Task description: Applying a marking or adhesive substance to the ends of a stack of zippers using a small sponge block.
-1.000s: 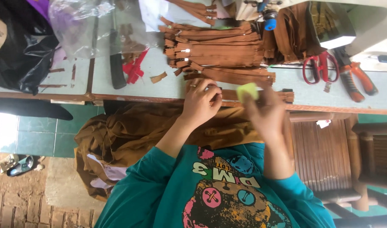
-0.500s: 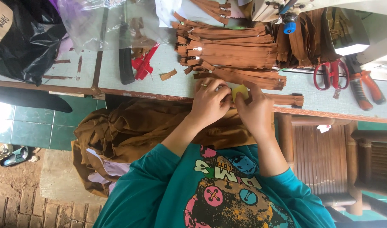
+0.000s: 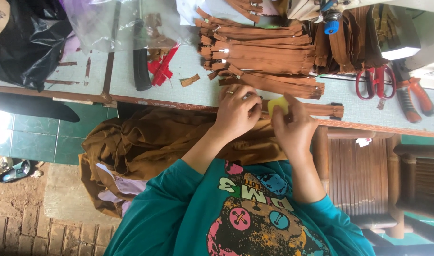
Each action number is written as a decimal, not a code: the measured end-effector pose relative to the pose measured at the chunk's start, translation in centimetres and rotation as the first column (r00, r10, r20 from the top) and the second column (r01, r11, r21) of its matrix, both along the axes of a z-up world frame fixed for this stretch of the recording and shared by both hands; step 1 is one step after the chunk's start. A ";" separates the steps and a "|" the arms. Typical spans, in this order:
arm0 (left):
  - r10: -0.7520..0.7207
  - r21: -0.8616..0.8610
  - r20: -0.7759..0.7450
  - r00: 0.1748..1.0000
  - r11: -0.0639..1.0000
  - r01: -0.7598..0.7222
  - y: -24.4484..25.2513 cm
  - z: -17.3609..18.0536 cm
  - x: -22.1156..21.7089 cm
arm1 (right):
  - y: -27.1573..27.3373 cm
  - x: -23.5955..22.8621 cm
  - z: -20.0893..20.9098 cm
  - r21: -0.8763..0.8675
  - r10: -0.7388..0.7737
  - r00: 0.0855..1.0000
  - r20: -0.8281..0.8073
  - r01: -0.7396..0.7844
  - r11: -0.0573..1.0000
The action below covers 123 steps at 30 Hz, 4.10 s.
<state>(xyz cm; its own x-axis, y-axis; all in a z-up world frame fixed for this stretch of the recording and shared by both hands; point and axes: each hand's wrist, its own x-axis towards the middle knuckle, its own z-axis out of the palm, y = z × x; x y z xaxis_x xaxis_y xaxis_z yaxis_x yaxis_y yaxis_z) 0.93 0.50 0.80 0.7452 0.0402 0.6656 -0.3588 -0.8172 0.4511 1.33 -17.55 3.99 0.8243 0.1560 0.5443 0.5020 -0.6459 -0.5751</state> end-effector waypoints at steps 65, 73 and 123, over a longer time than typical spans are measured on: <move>0.218 0.565 -0.398 0.891 0.824 0.050 8.9 3.0 24.2 | -2.9 4.2 -0.3 0.340 0.146 0.985 -0.089 -0.108 0.934; 0.280 0.588 -0.192 0.941 0.800 -0.118 10.5 5.1 22.2 | -3.1 4.4 -0.1 0.307 0.159 0.983 -0.096 -0.123 0.944; -0.232 -0.209 -0.326 0.916 0.963 0.169 -1.0 0.8 0.0 | -6.3 6.7 -4.3 -0.343 -0.001 0.936 0.353 0.131 0.930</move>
<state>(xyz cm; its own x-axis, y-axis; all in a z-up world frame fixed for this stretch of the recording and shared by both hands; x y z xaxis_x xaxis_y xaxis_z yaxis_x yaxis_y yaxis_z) 0.94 -0.47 1.59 0.9312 -0.0430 0.3620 -0.3033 -0.6425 0.7037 8.07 -23.85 -0.35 0.6131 0.3440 0.7112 0.5736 -0.8128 -0.1013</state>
